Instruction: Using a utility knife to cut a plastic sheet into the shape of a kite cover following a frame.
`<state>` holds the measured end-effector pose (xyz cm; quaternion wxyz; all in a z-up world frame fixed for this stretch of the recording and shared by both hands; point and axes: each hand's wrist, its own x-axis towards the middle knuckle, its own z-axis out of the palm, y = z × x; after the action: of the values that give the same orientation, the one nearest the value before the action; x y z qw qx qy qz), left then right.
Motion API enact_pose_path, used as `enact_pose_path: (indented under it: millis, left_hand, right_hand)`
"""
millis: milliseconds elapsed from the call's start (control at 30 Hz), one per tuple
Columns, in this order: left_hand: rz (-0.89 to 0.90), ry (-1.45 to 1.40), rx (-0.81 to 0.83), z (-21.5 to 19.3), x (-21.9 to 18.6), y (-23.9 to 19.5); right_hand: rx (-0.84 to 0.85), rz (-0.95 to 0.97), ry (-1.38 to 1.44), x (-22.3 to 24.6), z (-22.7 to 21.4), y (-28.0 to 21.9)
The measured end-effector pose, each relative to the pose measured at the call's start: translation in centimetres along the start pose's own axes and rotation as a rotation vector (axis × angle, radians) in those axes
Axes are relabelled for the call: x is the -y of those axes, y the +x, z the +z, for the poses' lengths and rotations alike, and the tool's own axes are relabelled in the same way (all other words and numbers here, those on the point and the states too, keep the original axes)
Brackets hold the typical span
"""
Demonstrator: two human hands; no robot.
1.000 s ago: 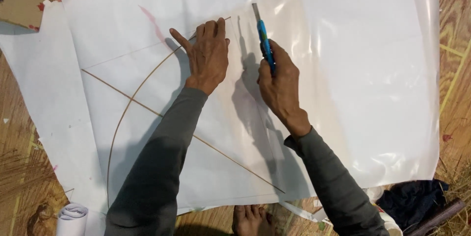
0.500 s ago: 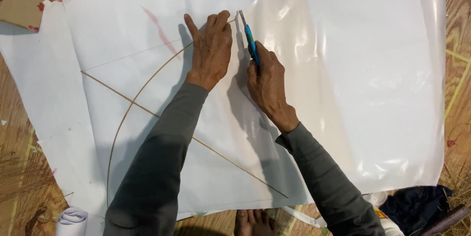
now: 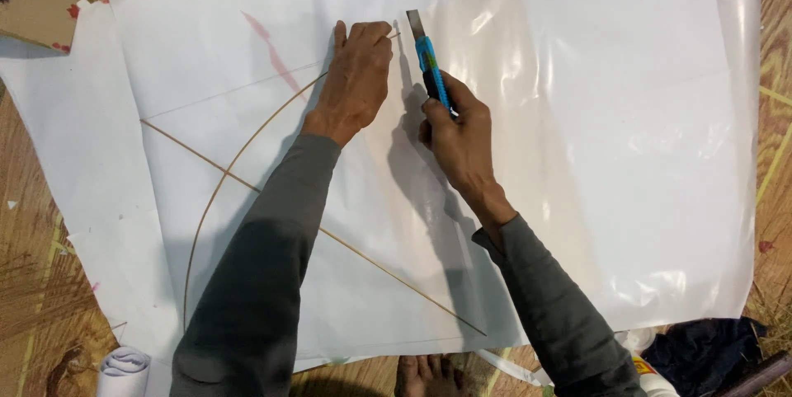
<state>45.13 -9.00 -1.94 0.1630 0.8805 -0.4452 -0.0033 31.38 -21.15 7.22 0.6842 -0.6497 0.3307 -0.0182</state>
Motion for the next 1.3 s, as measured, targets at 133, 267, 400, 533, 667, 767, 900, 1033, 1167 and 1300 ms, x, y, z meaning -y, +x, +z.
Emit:
enact_pose_path:
  millis: [133, 267, 400, 533, 667, 767, 900, 1033, 1167, 1300]
  left_hand:
    - [-0.091, -0.247, -0.265, 0.4, 0.2, 0.5]
    - [-0.41, -0.856, -0.377, -5.4, -3.0, 0.2]
    - [-0.485, -1.548, -0.214, -9.9, -5.8, -1.0]
    - [-0.515, -1.669, -0.133, -12.5, -7.2, -2.0]
    - [-0.513, -1.734, -0.071, -13.3, -7.5, -2.8]
    - [-0.475, -1.659, -0.028, -14.3, -7.9, -3.0]
    - [-0.436, -1.48, -0.018, -15.7, -8.9, -2.7]
    - [-0.366, -1.258, -0.041, -16.0, -8.6, -2.5]
    - [-0.284, -1.066, -0.027, -15.9, -7.8, -2.6]
    - [-0.118, -0.803, -0.041, -16.5, -7.6, -2.6]
  right_hand:
    - [-0.011, 0.083, 0.267, -0.6, -1.6, -0.6]
    - [0.153, 0.072, 0.561, -1.2, -3.5, -2.1]
    - [0.23, 0.048, 0.537, -1.5, -5.0, -4.1]
    - [0.274, -0.032, 0.49, -1.5, -5.9, -5.4]
    - [0.22, -0.123, 0.476, -1.7, -7.0, -6.3]
    - [0.219, -0.144, 0.433, -1.6, -8.1, -6.8]
    - [0.211, -0.179, 0.386, -1.1, -8.9, -7.3]
    - [0.222, -0.229, 0.28, -0.7, -9.3, -8.0]
    - [0.232, -0.267, 0.178, -0.3, -9.7, -8.3]
    - [0.279, -0.306, 0.018, 1.2, -10.2, -8.8]
